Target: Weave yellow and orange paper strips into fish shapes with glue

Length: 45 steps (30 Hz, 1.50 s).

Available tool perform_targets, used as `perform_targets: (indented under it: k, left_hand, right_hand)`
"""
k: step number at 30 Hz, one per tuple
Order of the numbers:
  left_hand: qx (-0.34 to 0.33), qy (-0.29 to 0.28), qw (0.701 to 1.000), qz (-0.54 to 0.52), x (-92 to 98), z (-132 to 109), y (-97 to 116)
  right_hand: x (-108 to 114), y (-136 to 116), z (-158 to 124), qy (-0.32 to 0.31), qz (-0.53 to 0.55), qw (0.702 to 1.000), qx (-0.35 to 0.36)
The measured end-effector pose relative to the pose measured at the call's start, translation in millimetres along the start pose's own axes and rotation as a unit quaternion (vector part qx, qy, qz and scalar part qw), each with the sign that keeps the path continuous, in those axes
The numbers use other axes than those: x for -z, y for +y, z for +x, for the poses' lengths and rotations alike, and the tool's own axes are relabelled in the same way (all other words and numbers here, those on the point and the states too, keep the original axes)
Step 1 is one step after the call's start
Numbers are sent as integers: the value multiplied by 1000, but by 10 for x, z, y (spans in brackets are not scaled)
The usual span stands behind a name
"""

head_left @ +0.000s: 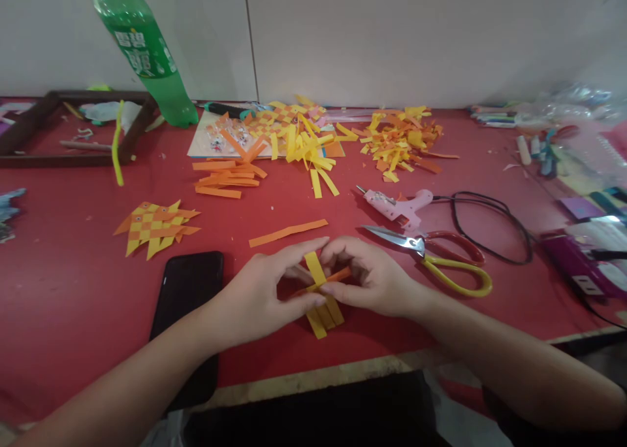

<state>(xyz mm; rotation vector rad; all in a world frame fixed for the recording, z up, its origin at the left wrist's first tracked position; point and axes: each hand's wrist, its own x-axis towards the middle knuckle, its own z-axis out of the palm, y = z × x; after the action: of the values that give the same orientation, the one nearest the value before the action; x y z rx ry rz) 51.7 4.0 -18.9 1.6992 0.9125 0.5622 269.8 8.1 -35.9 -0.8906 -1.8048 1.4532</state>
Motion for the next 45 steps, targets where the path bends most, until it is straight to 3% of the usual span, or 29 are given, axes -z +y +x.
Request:
perform_targets:
  k: [8,19,26,32,35,38,42,45]
  left_hand:
    - [11,70,997,-17,-19,16,-66]
    - [1,28,997,-71,13,25,-46]
    - [32,40,996,-75,32,17,-54]
    - [56,108,975,-188,57,39,-21]
    - [91,167,953,-237,69,47,-13]
    - [121,203,948,-214,82,49,-34]
    - [143,170,959,-174,78,54,-63]
    - [155,136,969,-139,70,53,-58]
  right_hand:
    - [-45,31,-21,19,16,1000,-4]
    - [-64,3,-46,6,19,1000,-21]
    - [-38,-7,-35,16,-1,999,-32]
    - [-44,-11,-26,-1,-37,999,-37]
    - [-11,-3,-8,56,-17,997,-57]
    - [49,24,30,122,33,990,-67]
    - [110,71,74,184,64,978,-78]
    - [118,63,80,195,43,976,-84]
